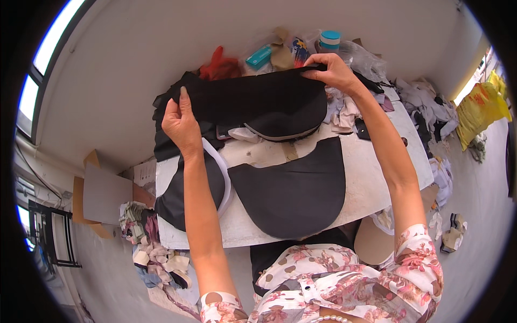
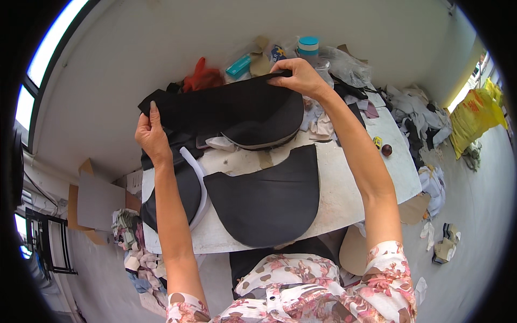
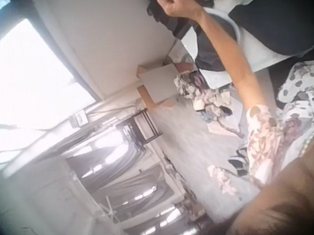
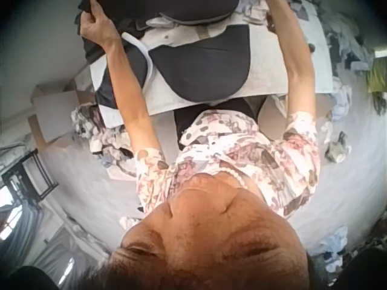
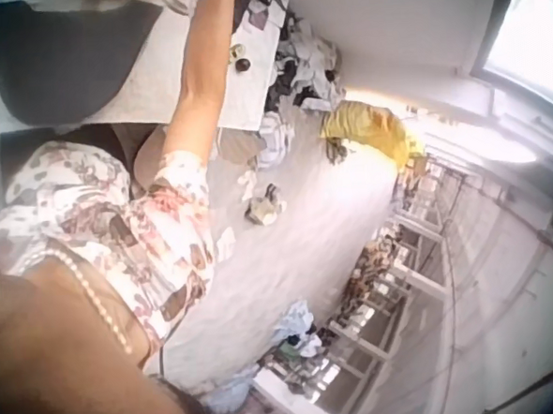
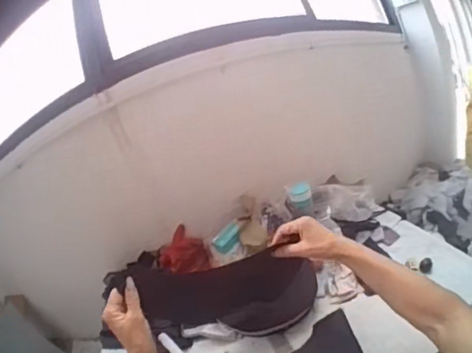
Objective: The person repeatedly picks up black fabric pieces from a table, folds them in half, and places them back down. The hands handle the fabric directly without tools, repeating the same folding motion throughout the clip.
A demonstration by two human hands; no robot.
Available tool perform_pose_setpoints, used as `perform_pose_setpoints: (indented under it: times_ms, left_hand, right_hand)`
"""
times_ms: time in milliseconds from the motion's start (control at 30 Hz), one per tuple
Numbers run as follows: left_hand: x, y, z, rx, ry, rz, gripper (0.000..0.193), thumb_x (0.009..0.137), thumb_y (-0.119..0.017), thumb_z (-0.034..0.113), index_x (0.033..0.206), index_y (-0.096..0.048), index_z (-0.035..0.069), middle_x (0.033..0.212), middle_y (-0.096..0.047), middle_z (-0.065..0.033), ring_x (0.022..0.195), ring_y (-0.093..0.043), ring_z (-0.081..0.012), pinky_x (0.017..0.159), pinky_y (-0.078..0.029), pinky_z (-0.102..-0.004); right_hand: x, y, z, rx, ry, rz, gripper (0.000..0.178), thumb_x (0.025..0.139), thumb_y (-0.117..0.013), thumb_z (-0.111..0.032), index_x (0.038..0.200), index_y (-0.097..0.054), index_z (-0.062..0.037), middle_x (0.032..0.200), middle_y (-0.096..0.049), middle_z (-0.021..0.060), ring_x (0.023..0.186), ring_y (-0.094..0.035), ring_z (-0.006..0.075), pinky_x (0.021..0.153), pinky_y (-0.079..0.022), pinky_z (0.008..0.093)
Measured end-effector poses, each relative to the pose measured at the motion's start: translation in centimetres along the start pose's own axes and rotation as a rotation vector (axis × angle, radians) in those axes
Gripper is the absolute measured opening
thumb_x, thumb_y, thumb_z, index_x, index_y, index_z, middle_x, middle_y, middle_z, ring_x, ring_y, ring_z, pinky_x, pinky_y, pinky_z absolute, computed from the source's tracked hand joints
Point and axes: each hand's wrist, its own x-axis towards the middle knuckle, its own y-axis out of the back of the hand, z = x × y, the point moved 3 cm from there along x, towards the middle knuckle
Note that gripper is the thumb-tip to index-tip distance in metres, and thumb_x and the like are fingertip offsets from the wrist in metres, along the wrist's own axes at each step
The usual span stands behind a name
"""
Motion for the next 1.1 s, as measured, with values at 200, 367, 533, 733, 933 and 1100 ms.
perform_pose_setpoints:
  times_ms: [200, 367, 533, 733, 933, 1100]
  left_hand:
    - [-1.2, 1.8, 0.5, -0.224, 0.128, 0.038, 0.028, 0.095, -0.063, 0.025, 0.071, -0.056, 0.013, 0.061, -0.047, 0.0103, 0.05, -0.034, 0.0019, 0.043, -0.023, -0.0174]
    - [-3.9, 4.4, 1.6, -0.323, 0.229, -0.11, 0.017, 0.097, -0.06, 0.025, 0.086, -0.063, 0.011, 0.069, -0.057, 0.0083, 0.051, -0.044, 0.0019, 0.044, -0.031, -0.0151]
    - [-9.2, 7.0, 3.3, -0.441, 0.383, -0.142, 0.014, 0.098, -0.058, 0.019, 0.091, -0.066, 0.01, 0.072, -0.061, 0.0081, 0.055, -0.048, 0.003, 0.047, -0.034, -0.0126]
    - [-14.1, 10.5, 3.7, -0.557, 0.526, -0.214, 0.016, 0.099, -0.054, 0.014, 0.108, -0.062, 0.004, 0.103, -0.068, -0.0033, 0.091, -0.065, -0.0092, 0.082, -0.052, -0.023]
    - [-16.0, 11.6, 3.7, -0.57, 0.634, -0.204, 0.015, 0.099, -0.054, 0.013, 0.109, -0.061, 0.004, 0.107, -0.067, -0.0036, 0.097, -0.064, -0.0097, 0.087, -0.051, -0.0249]
    - [-16.8, 11.0, 1.7, -0.591, 0.744, -0.203, 0.014, 0.099, -0.054, 0.013, 0.108, -0.062, 0.005, 0.106, -0.067, -0.0034, 0.094, -0.064, -0.0091, 0.083, -0.052, -0.023]
  right_hand:
    - [-3.4, 0.4, -2.4, 0.478, -0.053, 0.176, 0.026, 0.086, -0.073, -0.028, 0.1, -0.07, -0.0069, 0.08, -0.065, -0.0034, 0.07, -0.053, 0.0019, 0.063, -0.043, 0.0175]
    - [-6.4, -0.1, -2.5, 0.479, 0.012, 0.294, 0.03, 0.092, -0.066, -0.035, 0.101, -0.068, -0.007, 0.075, -0.061, -0.0086, 0.063, -0.046, -0.0016, 0.054, -0.035, 0.0165]
    - [-11.9, -0.6, -5.4, 0.611, -0.085, 0.193, 0.028, 0.096, -0.061, -0.028, 0.106, -0.064, -0.0025, 0.091, -0.067, -0.0015, 0.08, -0.061, 0.0026, 0.072, -0.049, 0.0163]
    - [-17.2, -1.3, -6.4, 0.634, -0.198, 0.188, 0.027, 0.097, -0.059, -0.024, 0.109, -0.062, -0.0004, 0.097, -0.068, 0.0029, 0.086, -0.064, 0.0074, 0.077, -0.051, 0.0207]
    - [-19.7, -1.7, -6.1, 0.718, -0.306, 0.178, 0.025, 0.097, -0.059, -0.022, 0.11, -0.062, -0.0009, 0.1, -0.067, 0.0029, 0.088, -0.063, 0.0075, 0.079, -0.05, 0.0211]
    - [-19.9, -2.9, -4.9, 0.69, -0.354, 0.172, 0.024, 0.097, -0.059, -0.022, 0.109, -0.062, -0.0011, 0.099, -0.067, 0.0021, 0.087, -0.061, 0.0062, 0.079, -0.049, 0.0207]
